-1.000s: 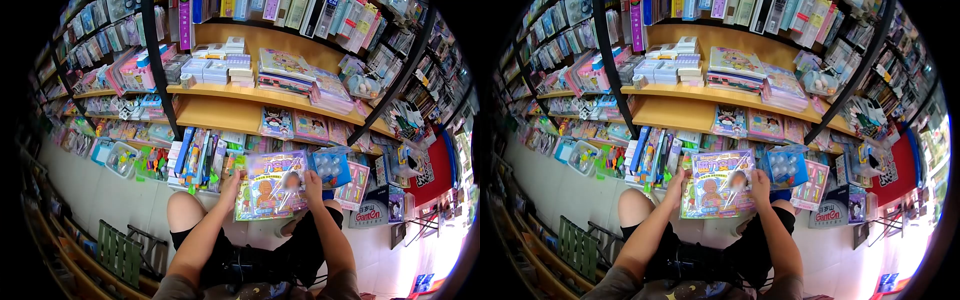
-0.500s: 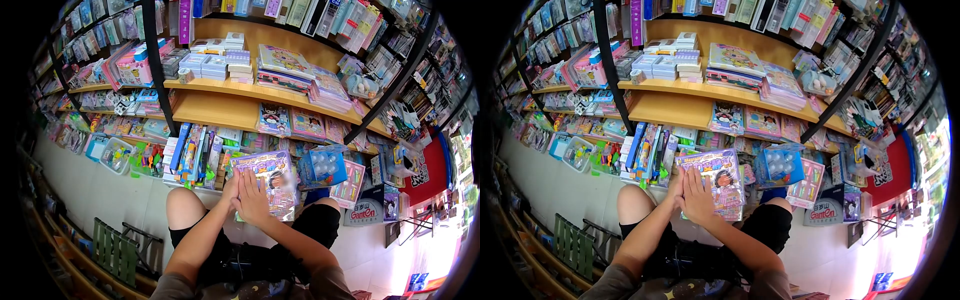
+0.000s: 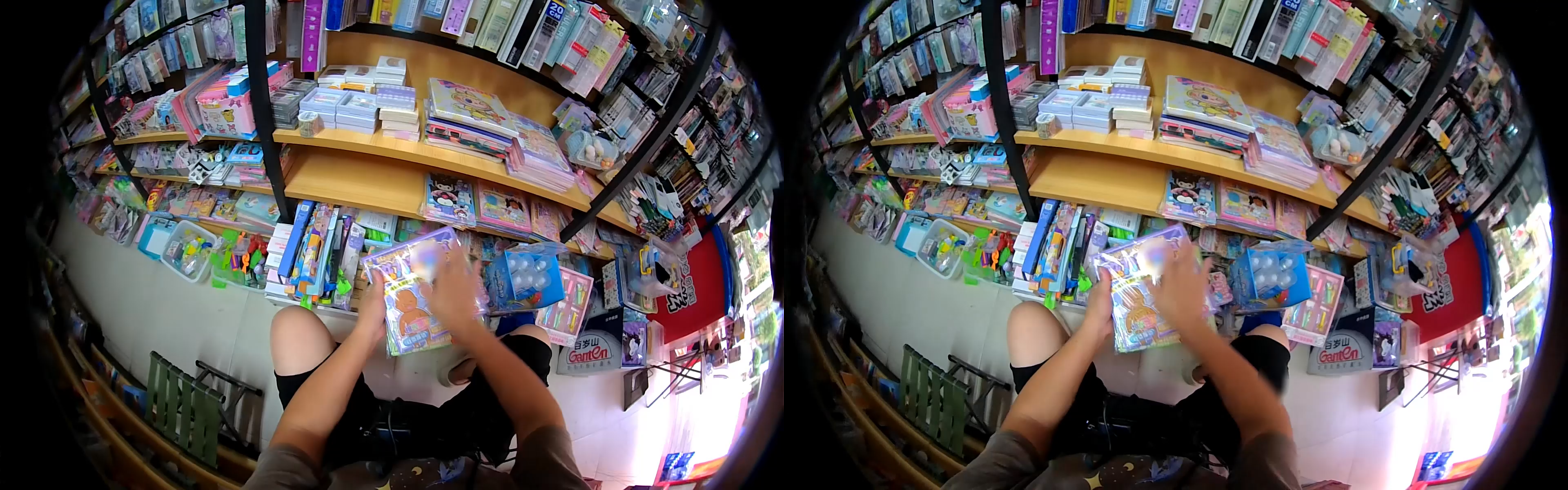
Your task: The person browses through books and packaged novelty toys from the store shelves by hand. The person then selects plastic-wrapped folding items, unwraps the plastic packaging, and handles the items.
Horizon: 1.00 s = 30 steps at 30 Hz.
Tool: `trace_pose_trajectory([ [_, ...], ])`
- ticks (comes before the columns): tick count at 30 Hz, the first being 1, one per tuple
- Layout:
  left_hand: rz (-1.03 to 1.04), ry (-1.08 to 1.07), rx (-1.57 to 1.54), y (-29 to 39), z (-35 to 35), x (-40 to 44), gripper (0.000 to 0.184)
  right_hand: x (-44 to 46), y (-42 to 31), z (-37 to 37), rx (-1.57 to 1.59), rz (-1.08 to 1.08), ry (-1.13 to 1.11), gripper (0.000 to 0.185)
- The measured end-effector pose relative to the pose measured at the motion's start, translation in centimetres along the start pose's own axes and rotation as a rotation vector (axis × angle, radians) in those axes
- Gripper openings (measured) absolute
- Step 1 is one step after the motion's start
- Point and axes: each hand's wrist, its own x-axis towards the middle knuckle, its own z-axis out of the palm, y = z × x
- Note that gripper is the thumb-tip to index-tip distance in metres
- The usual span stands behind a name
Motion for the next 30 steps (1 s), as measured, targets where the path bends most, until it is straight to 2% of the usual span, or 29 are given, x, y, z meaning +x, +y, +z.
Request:
trace_pose_trajectory([
  [2,0.054,0.014,-0.057,-0.1,-0.9,0.7,0.051,-3.6,-3.0,2.6,0.078,-0.244,0.056,0.072],
  [4,0.054,0.031,-0.081,0.4,-1.6,0.7,0.051,-6.5,-5.5,2.3,0.225,-0.366,-0.048,0.071],
  [7,0.108,0.036,-0.176,1.3,-1.7,0.4,0.051,-7.1,-4.2,0.7,0.134,-0.473,-0.234,0.071],
  [11,0.152,0.001,-0.168,2.9,-1.2,0.0,0.051,-7.3,1.7,0.1,-0.093,-0.233,-0.134,0.065],
  [13,0.15,-0.033,-0.091,2.8,-2.3,0.5,0.054,-7.1,4.0,-0.7,-0.016,-0.089,-0.054,0.057],
  [16,0.098,-0.035,-0.017,2.6,-2.4,0.3,0.053,-6.5,9.1,2.1,0.651,0.299,0.035,0.049],
  [19,0.032,-0.067,0.055,2.1,-1.8,-0.3,0.052,-5.7,10.2,1.0,0.962,0.268,-0.004,0.042],
  [20,-0.004,-0.083,0.072,1.6,-1.8,-0.3,0.052,-5.1,10.1,0.1,0.969,0.193,-0.09,0.038],
  [23,-0.143,-0.173,0.006,0.2,-2.9,0.8,0.051,-4.3,11.0,2.5,1.203,0.336,-0.177,0.036],
  [24,-0.173,-0.235,-0.073,0.4,-2.4,0.4,0.052,-4.1,12.3,4.9,1.105,0.279,-0.231,0.04],
  [27,-0.218,-0.316,-0.19,1.3,-1.8,-0.1,0.053,-4.6,9.4,6.4,0.616,0.241,0.18,0.049],
  [29,-0.249,-0.344,-0.216,1.2,-1.5,-0.8,0.055,-5.3,8.8,10.3,1.726,0.38,-0.235,0.053],
  [30,-0.266,-0.368,-0.219,1.2,-1.0,-1.2,0.056,-5.9,8.1,10.7,1.888,0.417,-0.365,0.053],
])
